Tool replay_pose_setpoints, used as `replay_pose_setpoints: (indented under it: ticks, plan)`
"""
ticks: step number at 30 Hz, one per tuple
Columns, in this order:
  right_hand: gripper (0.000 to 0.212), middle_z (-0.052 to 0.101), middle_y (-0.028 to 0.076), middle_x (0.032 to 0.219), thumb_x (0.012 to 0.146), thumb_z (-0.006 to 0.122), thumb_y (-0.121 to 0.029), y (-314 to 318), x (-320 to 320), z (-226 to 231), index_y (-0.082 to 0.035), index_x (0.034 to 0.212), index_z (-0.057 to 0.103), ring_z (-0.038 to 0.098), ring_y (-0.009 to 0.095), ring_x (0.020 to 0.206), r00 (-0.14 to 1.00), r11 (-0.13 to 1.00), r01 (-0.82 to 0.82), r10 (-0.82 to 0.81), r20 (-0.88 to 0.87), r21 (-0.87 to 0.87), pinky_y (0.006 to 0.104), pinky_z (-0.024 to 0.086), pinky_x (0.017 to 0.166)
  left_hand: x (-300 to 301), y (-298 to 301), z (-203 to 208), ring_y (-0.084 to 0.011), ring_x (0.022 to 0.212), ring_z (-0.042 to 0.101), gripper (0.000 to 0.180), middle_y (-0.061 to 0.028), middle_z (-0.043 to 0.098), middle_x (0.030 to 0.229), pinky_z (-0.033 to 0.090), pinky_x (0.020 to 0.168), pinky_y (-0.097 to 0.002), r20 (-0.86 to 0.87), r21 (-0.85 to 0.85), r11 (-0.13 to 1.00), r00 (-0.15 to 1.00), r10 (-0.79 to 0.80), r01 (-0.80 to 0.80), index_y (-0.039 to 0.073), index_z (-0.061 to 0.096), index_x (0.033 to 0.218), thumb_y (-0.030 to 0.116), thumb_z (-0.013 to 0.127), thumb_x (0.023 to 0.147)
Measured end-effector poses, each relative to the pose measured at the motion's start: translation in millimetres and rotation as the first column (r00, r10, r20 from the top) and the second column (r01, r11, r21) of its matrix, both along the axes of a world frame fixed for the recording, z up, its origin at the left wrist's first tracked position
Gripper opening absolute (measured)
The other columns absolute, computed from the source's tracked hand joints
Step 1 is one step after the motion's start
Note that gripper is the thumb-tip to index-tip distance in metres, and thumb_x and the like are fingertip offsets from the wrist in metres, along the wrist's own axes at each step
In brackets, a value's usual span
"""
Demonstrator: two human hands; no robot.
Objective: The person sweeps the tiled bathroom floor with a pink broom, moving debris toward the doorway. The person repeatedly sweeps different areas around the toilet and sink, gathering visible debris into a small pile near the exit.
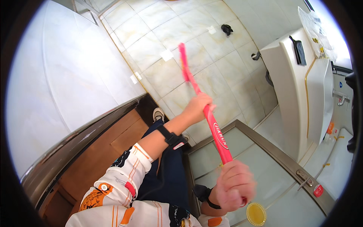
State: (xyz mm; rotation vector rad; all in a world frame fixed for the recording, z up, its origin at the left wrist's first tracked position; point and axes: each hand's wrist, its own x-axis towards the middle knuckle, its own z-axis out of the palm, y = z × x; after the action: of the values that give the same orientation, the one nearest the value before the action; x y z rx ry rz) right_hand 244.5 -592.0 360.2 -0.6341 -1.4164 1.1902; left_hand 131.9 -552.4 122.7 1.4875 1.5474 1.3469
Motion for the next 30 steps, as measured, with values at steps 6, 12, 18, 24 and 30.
replay_pose_setpoints:
  ticks: [6,12,18,24,30]
  plan:
    - [0.019,0.039,0.011,0.053,0.072,0.043,0.003,19,-79,-51,0.0,0.057,0.032,0.035,0.022,0.048,0.983,0.969,0.06,-0.1,-0.156,-0.242,0.0378,0.035,0.05,-111,-36,-17,-0.0349,0.076,0.053,0.027,-0.0137,0.053,0.071,0.045,0.069,-0.0413,-0.107,-0.009,0.936,0.931,0.349,-0.352,0.004,0.052,0.072,0.007,0.079,0.071]
    - [0.013,0.052,0.013,0.062,0.077,0.047,0.007,26,-116,-93,0.006,0.064,0.047,0.047,0.022,0.054,0.987,0.959,-0.002,-0.043,-0.155,-0.283,0.0354,0.043,0.053,-148,-36,-80,-0.0359,0.075,0.054,0.021,-0.0135,0.054,0.07,0.044,0.069,-0.0432,-0.236,-0.201,0.94,0.945,0.227,-0.276,0.005,0.051,0.068,0.006,0.071,0.075]
    - [0.022,0.05,0.01,0.057,0.082,0.053,0.001,36,-80,-58,0.002,0.063,0.042,0.044,0.022,0.049,0.996,0.989,0.053,-0.043,0.075,-0.138,0.0374,0.043,0.052,-76,12,-70,-0.0351,0.076,0.056,0.021,-0.0117,0.056,0.07,0.048,0.067,-0.0441,-0.021,-0.118,0.99,0.997,0.075,-0.077,0.007,0.05,0.068,0.011,0.067,0.079]
    - [0.022,0.049,0.009,0.057,0.083,0.053,0.001,40,-78,-9,0.0,0.062,0.044,0.047,0.022,0.05,0.996,0.984,-0.036,0.02,-0.088,-0.175,0.0395,0.046,0.056,-84,12,-25,-0.0366,0.07,0.051,0.023,-0.0144,0.05,0.066,0.042,0.066,-0.0439,-0.022,0.001,0.982,0.982,0.188,-0.188,0.004,0.048,0.066,0.007,0.066,0.08]
    - [0.017,0.053,0.009,0.06,0.08,0.046,0.008,101,-97,-83,0.003,0.064,0.05,0.052,0.021,0.056,0.949,0.911,-0.311,0.314,-0.035,-0.271,0.0423,0.049,0.064,-159,-3,-67,-0.036,0.067,0.05,0.023,-0.015,0.05,0.065,0.041,0.066,-0.0438,-0.252,-0.249,0.937,0.951,0.181,-0.244,0.002,0.048,0.066,0.009,0.067,0.077]
